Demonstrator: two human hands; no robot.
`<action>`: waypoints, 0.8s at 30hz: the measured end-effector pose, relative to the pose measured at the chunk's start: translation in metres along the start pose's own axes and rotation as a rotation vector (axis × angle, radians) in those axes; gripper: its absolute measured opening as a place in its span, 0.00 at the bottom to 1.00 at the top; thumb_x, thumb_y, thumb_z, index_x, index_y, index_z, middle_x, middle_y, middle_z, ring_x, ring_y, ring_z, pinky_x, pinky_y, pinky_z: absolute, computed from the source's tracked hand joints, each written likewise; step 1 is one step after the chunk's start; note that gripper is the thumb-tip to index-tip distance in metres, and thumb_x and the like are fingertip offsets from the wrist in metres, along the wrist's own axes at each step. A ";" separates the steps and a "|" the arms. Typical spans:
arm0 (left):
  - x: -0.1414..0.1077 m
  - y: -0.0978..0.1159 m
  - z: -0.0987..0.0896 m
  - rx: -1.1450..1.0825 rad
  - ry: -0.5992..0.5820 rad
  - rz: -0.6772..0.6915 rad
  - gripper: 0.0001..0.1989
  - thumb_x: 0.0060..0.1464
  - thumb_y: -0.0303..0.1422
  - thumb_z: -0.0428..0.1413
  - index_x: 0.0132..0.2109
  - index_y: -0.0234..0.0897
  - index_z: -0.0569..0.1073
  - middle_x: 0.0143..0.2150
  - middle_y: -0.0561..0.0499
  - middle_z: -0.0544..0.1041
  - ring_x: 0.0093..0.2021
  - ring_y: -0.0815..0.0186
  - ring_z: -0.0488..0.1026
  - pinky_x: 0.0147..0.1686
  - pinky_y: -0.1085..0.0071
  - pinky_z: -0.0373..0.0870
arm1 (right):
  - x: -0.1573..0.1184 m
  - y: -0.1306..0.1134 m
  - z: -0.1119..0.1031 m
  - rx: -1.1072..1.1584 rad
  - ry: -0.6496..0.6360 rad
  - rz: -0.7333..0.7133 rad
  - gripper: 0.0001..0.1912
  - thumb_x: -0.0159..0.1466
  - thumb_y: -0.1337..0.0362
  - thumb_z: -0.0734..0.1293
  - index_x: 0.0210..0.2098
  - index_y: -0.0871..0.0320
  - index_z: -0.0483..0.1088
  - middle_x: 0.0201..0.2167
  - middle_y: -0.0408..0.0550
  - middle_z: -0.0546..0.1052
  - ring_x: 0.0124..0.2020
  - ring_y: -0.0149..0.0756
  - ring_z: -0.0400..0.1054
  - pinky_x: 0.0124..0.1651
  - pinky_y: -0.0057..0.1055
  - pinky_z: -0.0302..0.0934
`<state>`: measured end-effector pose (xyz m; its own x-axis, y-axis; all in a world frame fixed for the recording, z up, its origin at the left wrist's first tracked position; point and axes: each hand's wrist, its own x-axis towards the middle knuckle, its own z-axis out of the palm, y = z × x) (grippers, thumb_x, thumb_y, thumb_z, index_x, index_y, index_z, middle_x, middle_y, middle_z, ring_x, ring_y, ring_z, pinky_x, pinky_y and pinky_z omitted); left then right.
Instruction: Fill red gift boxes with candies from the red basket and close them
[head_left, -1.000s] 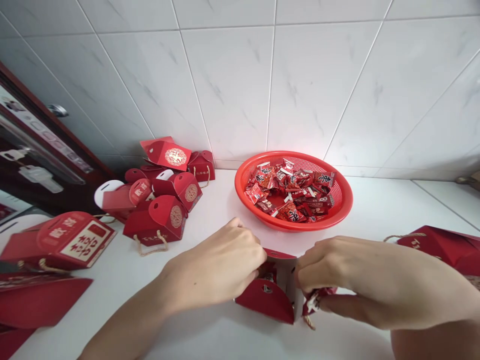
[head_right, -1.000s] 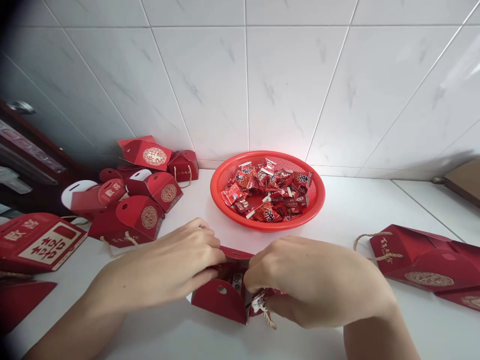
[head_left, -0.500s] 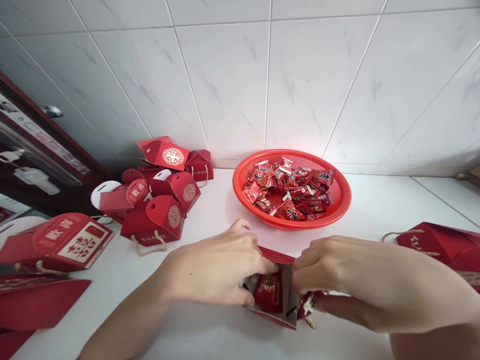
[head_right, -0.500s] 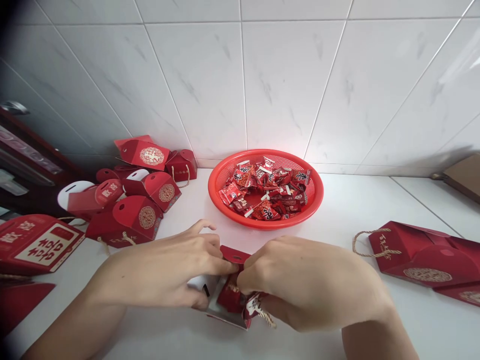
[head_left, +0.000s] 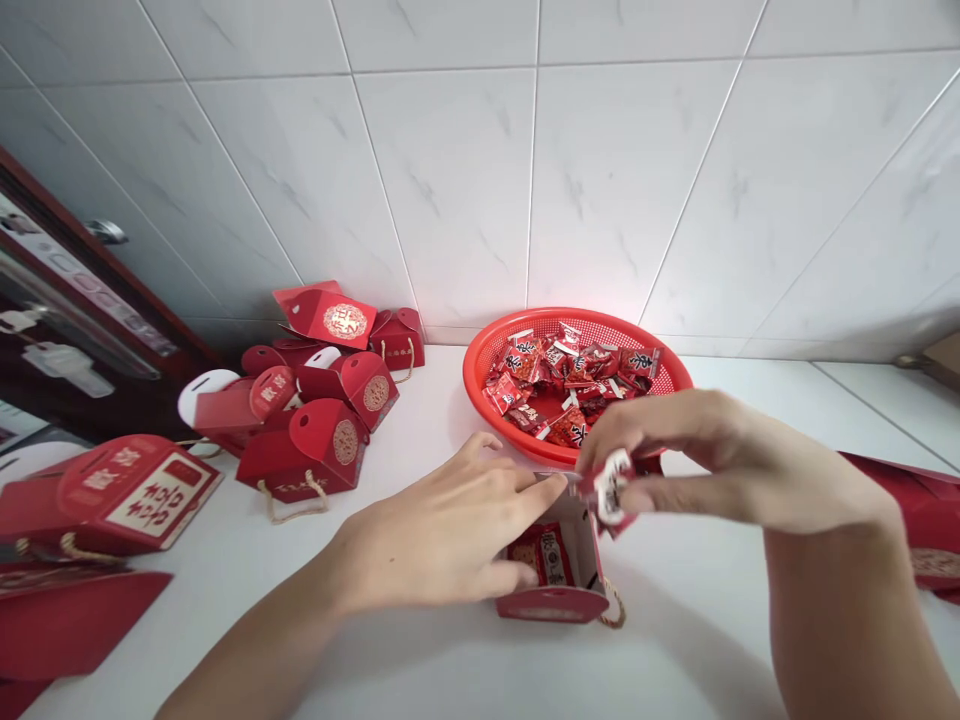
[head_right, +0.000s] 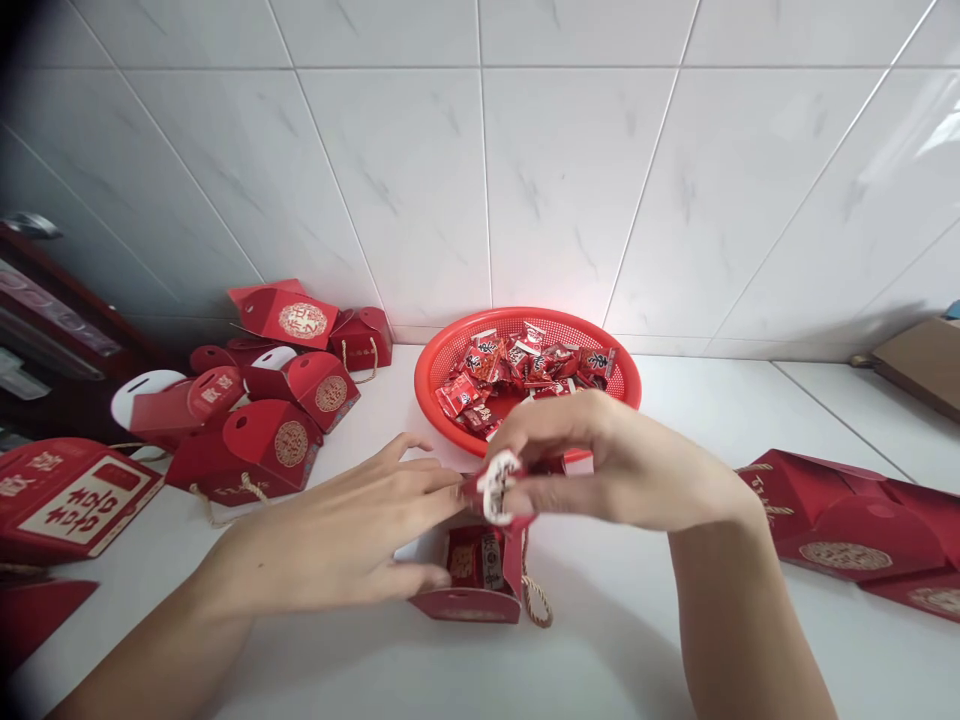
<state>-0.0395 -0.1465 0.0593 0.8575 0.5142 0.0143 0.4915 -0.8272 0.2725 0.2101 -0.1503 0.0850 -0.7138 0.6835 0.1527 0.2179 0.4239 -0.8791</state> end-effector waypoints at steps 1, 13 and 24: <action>0.002 0.000 -0.001 -0.028 0.004 0.017 0.13 0.60 0.35 0.60 0.52 0.42 0.75 0.44 0.49 0.81 0.47 0.56 0.76 0.55 0.60 0.64 | 0.002 0.002 -0.001 0.080 0.114 0.010 0.07 0.66 0.61 0.72 0.38 0.59 0.77 0.33 0.48 0.80 0.33 0.35 0.74 0.35 0.30 0.69; 0.015 0.001 -0.001 -0.635 0.432 -0.276 0.13 0.62 0.43 0.60 0.41 0.40 0.82 0.39 0.52 0.85 0.42 0.61 0.81 0.43 0.69 0.76 | 0.029 0.018 0.027 0.386 0.613 -0.005 0.11 0.63 0.56 0.75 0.36 0.56 0.74 0.36 0.47 0.80 0.36 0.36 0.75 0.40 0.32 0.71; 0.023 -0.012 0.004 -0.779 0.589 -0.288 0.12 0.62 0.42 0.60 0.41 0.38 0.82 0.39 0.51 0.85 0.43 0.59 0.81 0.45 0.66 0.76 | 0.030 0.021 0.031 0.462 0.708 -0.037 0.10 0.63 0.57 0.76 0.35 0.55 0.74 0.34 0.45 0.80 0.36 0.34 0.74 0.40 0.30 0.70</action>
<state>-0.0246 -0.1259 0.0526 0.4075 0.8744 0.2633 0.2518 -0.3847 0.8880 0.1726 -0.1396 0.0572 -0.0962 0.9502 0.2965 -0.2016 0.2731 -0.9406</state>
